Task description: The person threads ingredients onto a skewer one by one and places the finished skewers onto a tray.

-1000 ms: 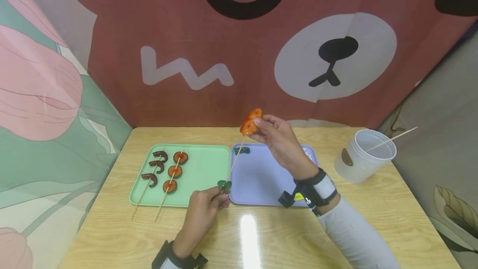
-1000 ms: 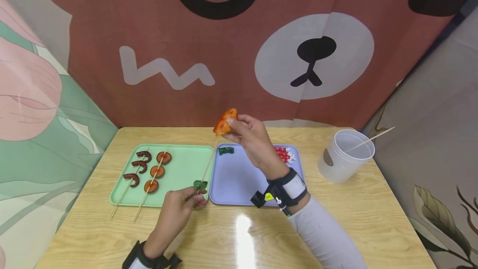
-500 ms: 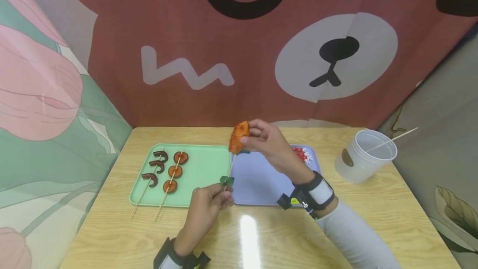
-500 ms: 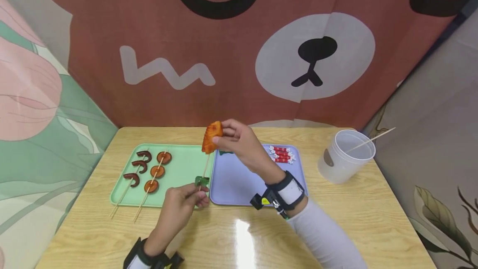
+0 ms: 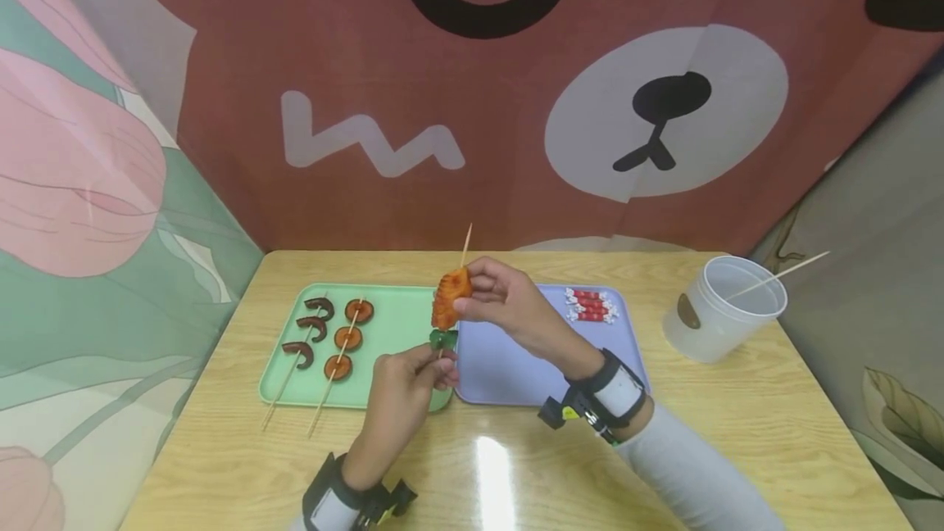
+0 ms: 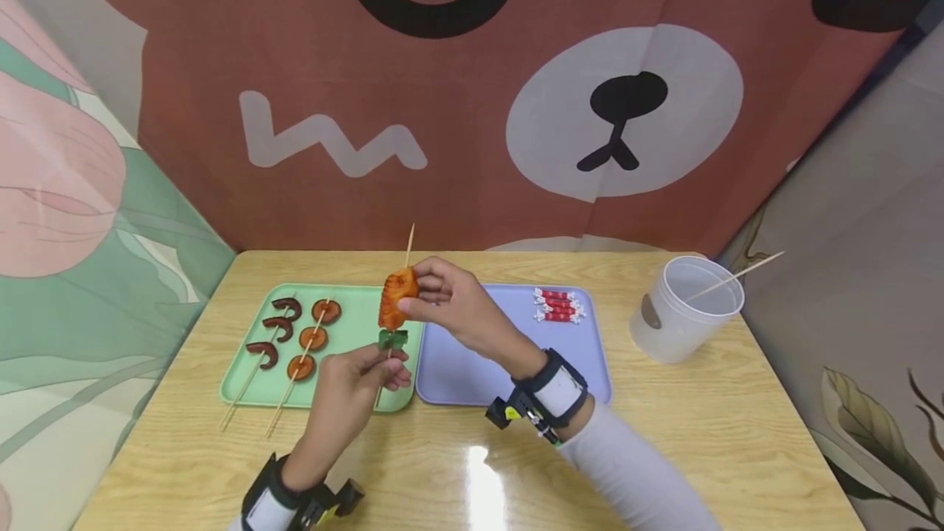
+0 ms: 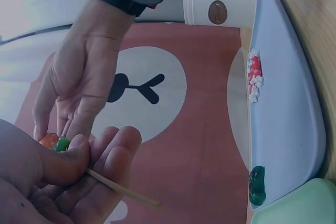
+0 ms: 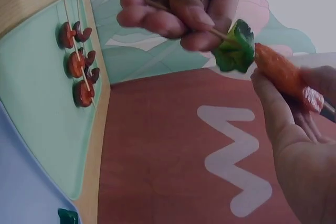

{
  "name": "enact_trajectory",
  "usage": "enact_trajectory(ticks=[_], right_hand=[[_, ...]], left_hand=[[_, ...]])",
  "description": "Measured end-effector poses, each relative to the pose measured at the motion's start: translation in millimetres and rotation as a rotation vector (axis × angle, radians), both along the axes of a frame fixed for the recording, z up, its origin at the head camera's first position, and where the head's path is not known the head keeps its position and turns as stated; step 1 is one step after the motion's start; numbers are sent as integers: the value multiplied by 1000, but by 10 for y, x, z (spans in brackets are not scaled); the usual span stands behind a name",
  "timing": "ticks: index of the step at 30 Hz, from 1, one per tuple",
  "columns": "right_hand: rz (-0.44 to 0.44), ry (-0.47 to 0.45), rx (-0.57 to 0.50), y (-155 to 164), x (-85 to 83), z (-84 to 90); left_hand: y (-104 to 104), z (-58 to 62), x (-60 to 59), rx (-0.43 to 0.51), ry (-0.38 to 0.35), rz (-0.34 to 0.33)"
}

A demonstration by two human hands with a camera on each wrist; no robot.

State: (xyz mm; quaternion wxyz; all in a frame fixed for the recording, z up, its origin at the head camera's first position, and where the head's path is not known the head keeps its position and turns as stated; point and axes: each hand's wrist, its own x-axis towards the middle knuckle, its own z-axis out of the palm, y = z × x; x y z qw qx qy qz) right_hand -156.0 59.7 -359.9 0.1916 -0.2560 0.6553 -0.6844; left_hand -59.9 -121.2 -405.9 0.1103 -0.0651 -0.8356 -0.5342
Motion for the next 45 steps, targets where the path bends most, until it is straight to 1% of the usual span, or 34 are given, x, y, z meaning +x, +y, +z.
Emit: enact_trajectory(ticks=[2,4,5,7,9,11,12,13,15,18,21,24,30,33,37,40,43,45], right_hand=[[6,4,21,29,-60,-21],[1,30,78,61,-167,-62],[-11,57,121,73,-236,-98],[-53,172,264,84,-407,-211],[-92,325,464,72,-596,-376],[-105,488,680,54,-766,-576],[-102,561,774,47,-838,-681],[-87,614,844,39,-897,-781],[-52,696,946,30,-976,-960],[-28,780,1016,13,-1046,-1176],[-27,847,1040,-17,-1069,-1308],[-43,878,1037,-55,-1074,-1375],[-69,884,1014,-107,-1084,-1416],[-89,831,950,-74,-1079,-1389],[-140,690,814,-41,-1049,-1222],[-194,599,722,-1,-983,-1004],[-274,560,617,65,-863,-733],[-332,568,553,114,-772,-537]], left_hand=[[-12,-1,5,-1,11,0],[-28,-7,15,-5,21,4],[-38,-9,21,-10,29,8],[-58,-14,35,-17,42,16],[-76,-19,51,-19,42,25],[-88,-29,70,-18,38,33],[-91,-34,80,-13,30,34],[-94,-41,91,-10,20,36],[-97,-54,114,-7,4,40],[-109,-76,134,-14,-12,36],[-130,-94,147,-37,-10,36],[-156,-105,155,-57,-5,43],[-204,-112,162,-56,8,52],[-198,-122,154,-56,15,44],[-193,-147,140,-68,3,48],[-187,-170,133,-74,-19,50],[-178,-203,123,-78,-34,43],[-169,-229,116,-81,-34,36]])
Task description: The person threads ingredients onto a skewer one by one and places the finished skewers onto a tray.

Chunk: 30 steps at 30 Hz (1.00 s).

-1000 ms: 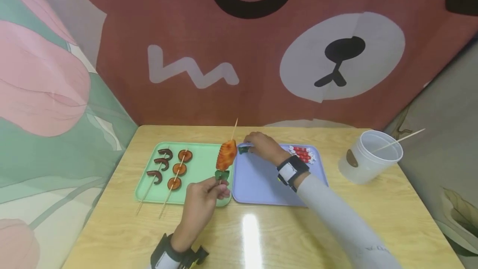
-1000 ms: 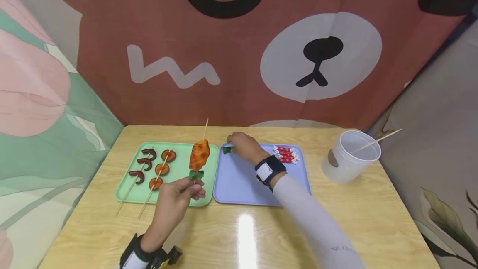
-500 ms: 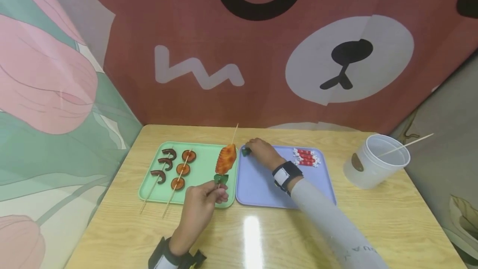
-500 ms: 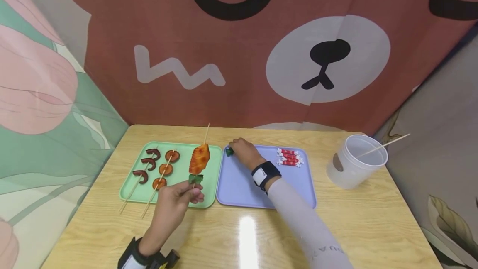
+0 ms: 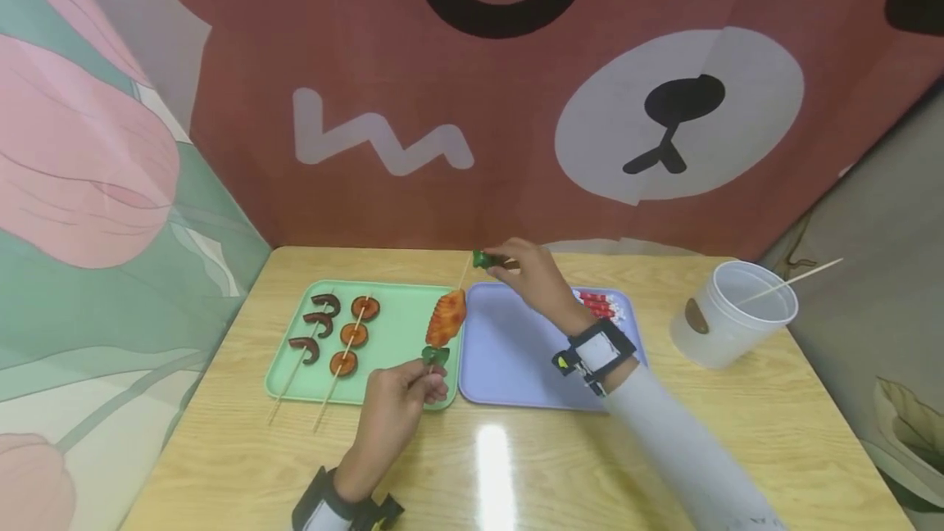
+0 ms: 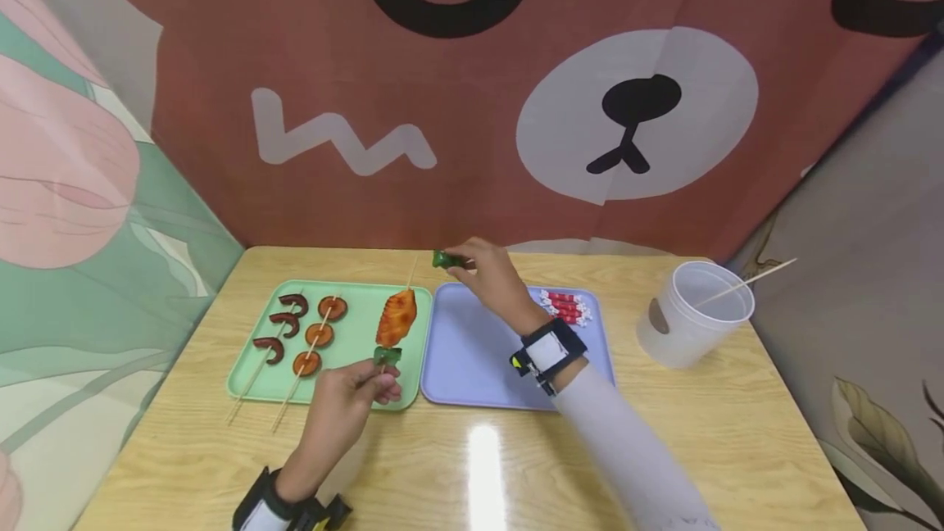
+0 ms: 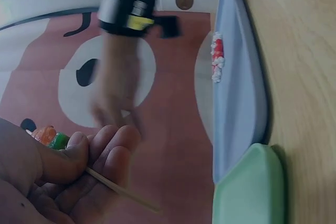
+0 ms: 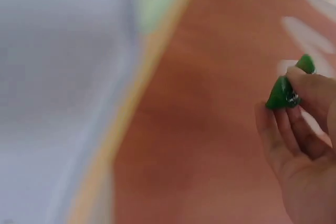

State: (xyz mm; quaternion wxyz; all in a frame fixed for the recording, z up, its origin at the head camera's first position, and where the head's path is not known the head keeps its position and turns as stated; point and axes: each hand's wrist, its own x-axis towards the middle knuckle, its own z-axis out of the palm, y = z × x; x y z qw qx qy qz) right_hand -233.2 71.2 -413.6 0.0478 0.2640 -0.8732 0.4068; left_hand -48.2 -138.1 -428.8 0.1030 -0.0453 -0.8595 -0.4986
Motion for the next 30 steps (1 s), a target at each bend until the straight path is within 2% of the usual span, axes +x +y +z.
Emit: enact_trajectory(ticks=[6,11,22,27,30], right_hand=[[-35,161,-120,98,267,539],[10,252,-145,104,405,766],[77,339,-94,56,510,794],[114,515,-21,10,584,760],[102,631,36,-34,655,748]], left_hand=[[7,-73,-25,-23,6,-5],[17,-94,-37,-57,19,-6],[41,-86,-35,-64,-8,-10],[57,-87,-41,-45,-8,-16],[78,-76,-46,-30,-9,-16]])
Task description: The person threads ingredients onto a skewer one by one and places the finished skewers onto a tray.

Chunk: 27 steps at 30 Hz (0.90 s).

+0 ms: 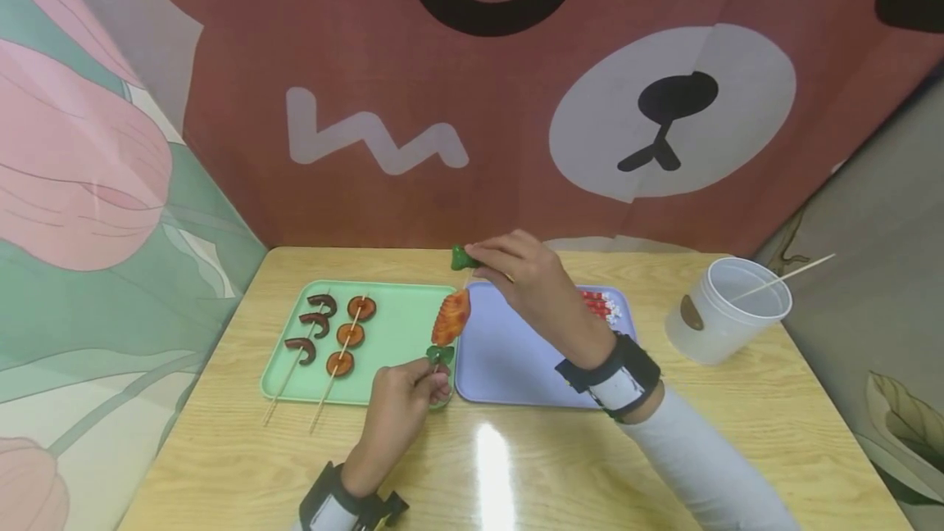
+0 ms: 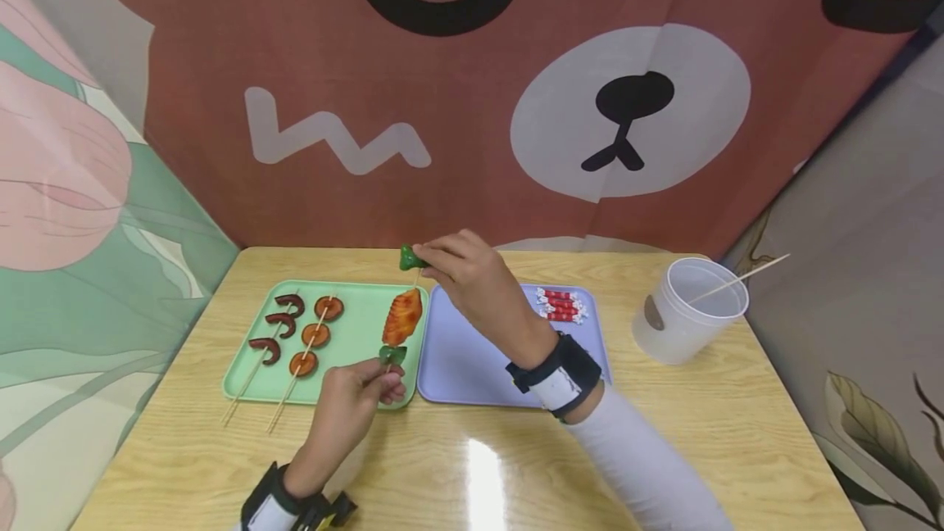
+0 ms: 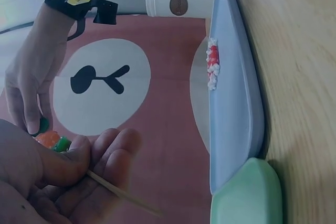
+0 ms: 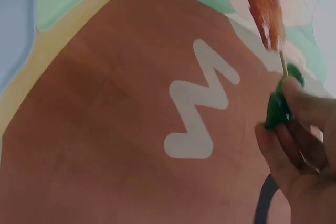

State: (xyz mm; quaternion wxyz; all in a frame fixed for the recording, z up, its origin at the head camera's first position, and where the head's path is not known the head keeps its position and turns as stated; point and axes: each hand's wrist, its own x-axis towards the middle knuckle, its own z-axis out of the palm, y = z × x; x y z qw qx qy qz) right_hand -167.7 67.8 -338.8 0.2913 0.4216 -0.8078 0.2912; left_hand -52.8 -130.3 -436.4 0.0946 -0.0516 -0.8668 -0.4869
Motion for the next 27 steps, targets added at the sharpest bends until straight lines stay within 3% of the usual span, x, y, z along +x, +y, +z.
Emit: enact_trajectory(ticks=[4,9,14,19,23,27], right_hand=[[-22,78,49,-67,85,-7],[-29,75,33,-123,134,-14],[-23,69,9,-153,131,-18],[-22,51,26,-156,125,-14],[-23,-20,36,-122,94,-22],[-81,-113,27,-34,36,-31]], left_hand=[[34,49,-21,34,-7,-2],[41,145,-54,67,-9,-7],[1,197,-66,55,-7,33],[-18,178,-61,65,-33,32],[-47,141,-55,76,-69,32],[-192,48,-74,69,-153,58]])
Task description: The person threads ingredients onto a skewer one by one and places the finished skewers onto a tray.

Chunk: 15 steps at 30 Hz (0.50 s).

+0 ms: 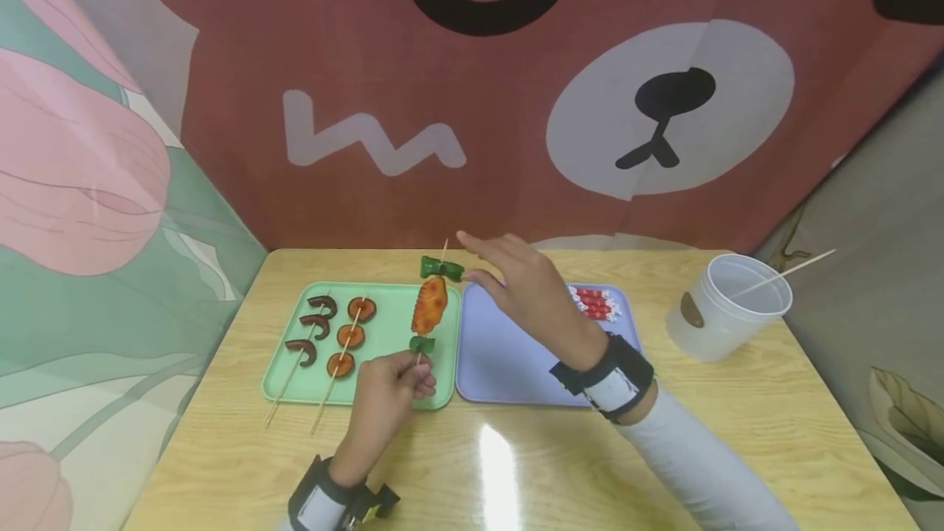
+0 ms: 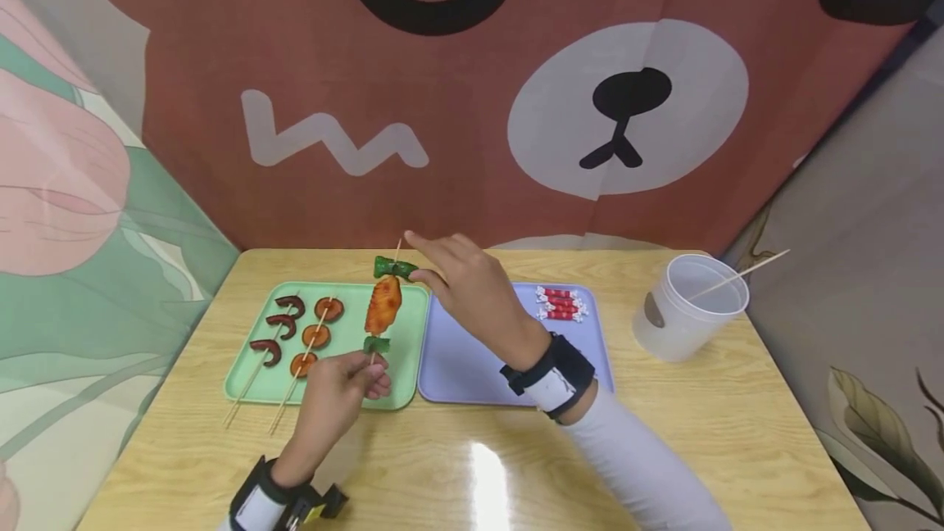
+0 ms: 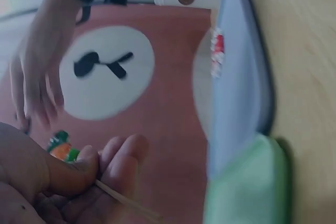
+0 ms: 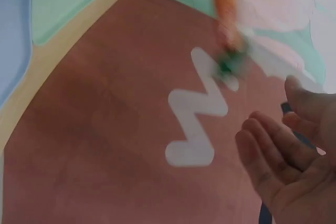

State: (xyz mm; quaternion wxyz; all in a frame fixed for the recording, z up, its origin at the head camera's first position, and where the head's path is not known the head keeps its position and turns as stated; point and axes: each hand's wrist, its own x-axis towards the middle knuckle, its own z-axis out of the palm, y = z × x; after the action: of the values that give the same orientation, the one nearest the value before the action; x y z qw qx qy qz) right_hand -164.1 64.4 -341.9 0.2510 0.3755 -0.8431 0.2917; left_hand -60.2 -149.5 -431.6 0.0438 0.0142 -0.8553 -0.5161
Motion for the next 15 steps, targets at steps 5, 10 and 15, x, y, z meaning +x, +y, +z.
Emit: enact_trajectory(ticks=[5,10,15], right_hand=[[-49,-150,-16,176,-87,-14],[-35,-287,-26,360,-141,-61],[-63,-392,-25,450,-150,-115]], left_hand=[[-321,-211,-36,-24,-182,56],[-585,-343,-42,30,-335,82],[-736,-433,-101,57,-427,96]])
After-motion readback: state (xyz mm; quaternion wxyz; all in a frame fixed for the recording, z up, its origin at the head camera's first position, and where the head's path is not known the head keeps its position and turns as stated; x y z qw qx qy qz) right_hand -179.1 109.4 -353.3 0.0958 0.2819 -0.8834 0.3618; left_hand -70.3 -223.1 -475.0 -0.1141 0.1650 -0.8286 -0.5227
